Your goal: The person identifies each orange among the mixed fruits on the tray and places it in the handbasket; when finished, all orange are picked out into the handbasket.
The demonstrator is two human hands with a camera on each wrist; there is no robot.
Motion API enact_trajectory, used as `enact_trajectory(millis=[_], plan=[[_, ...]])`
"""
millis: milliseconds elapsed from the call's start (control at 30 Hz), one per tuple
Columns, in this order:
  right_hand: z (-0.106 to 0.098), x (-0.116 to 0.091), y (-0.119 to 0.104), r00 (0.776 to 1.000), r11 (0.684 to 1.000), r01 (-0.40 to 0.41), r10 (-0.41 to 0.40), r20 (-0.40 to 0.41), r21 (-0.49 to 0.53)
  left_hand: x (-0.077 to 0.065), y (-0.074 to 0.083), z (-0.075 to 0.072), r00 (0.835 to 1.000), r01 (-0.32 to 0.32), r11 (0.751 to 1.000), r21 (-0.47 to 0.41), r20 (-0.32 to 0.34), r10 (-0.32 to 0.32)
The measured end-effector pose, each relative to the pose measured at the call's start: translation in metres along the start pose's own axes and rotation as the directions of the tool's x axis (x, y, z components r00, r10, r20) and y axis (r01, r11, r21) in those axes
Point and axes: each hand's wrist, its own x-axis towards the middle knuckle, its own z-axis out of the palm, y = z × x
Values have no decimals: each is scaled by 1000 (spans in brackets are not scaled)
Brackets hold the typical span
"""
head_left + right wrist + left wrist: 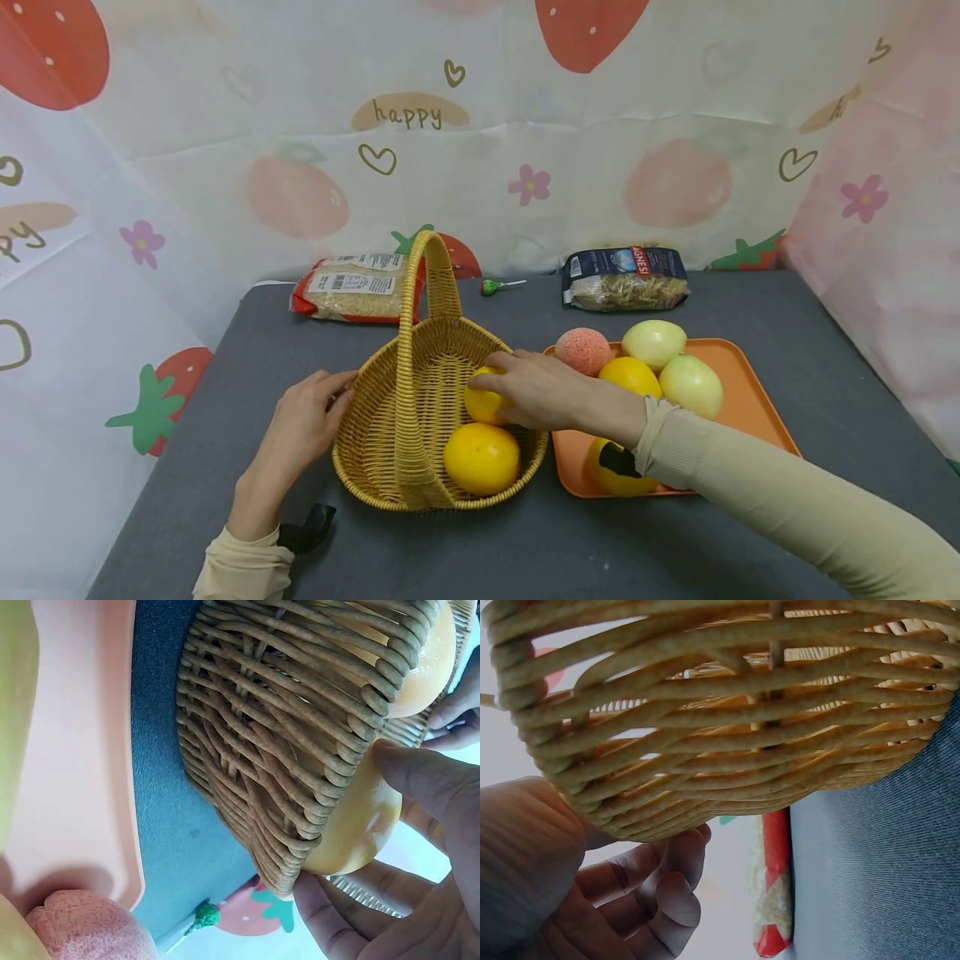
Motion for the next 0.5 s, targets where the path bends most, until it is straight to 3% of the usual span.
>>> enact_trajectory(millis=[500], plan=[[1, -1, 1, 1000, 1000, 17, -18, -11, -8, 0, 0, 0, 1000, -7, 1000, -1, -10, 7]])
